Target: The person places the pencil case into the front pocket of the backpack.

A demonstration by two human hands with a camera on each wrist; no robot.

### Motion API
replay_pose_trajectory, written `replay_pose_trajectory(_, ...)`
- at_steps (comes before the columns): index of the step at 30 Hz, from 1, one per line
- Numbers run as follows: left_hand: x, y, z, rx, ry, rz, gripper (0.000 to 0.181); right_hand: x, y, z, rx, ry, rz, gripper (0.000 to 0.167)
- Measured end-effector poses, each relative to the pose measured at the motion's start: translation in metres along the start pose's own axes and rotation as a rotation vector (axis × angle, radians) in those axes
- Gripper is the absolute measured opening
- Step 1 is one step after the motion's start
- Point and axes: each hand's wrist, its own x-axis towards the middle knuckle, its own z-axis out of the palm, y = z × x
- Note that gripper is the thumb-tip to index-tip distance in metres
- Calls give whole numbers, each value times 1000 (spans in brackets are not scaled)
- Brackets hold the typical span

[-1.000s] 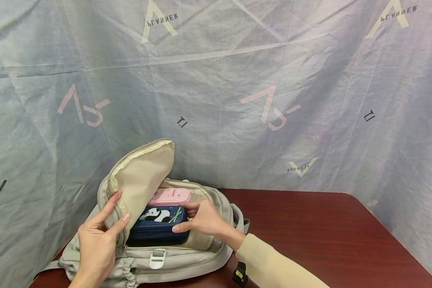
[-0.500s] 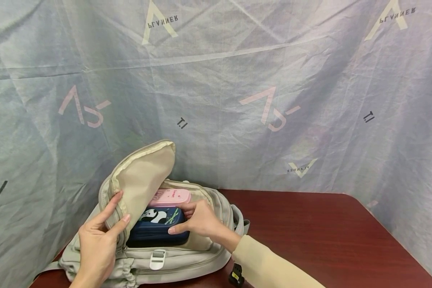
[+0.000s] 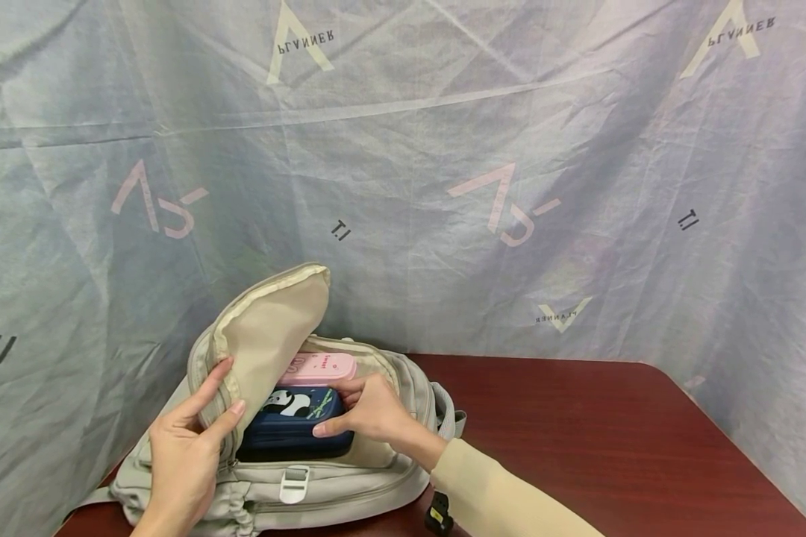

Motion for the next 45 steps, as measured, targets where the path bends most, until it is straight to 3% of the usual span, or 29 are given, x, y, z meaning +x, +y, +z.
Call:
replay_pose_trajectory(9,-1,0,-1,15,-7,2,55,-1,1,1,30,25,8,49)
replay_pose_trajectory(14,-2,1,0,13,-24,7,54,-2,1,0,-11,44,17,50)
replay_pose_trajectory(21,-4,1,1,112,-49,39,52,-5,3,-6,-79,56,1,51)
replay_pose_trajectory(27,-7,-2,0,329,-83,118,52,-16,-1,-22,-53,47,-4,49)
replay_pose_trajectory(35,-11,-7,2,532,-171,255,48,-44,-3,-60,-108,56,-10,52)
replay_pose_trajectory(45,-20,-15,8,615,-398,433,52,-87,5,-112,-90,107,42,59)
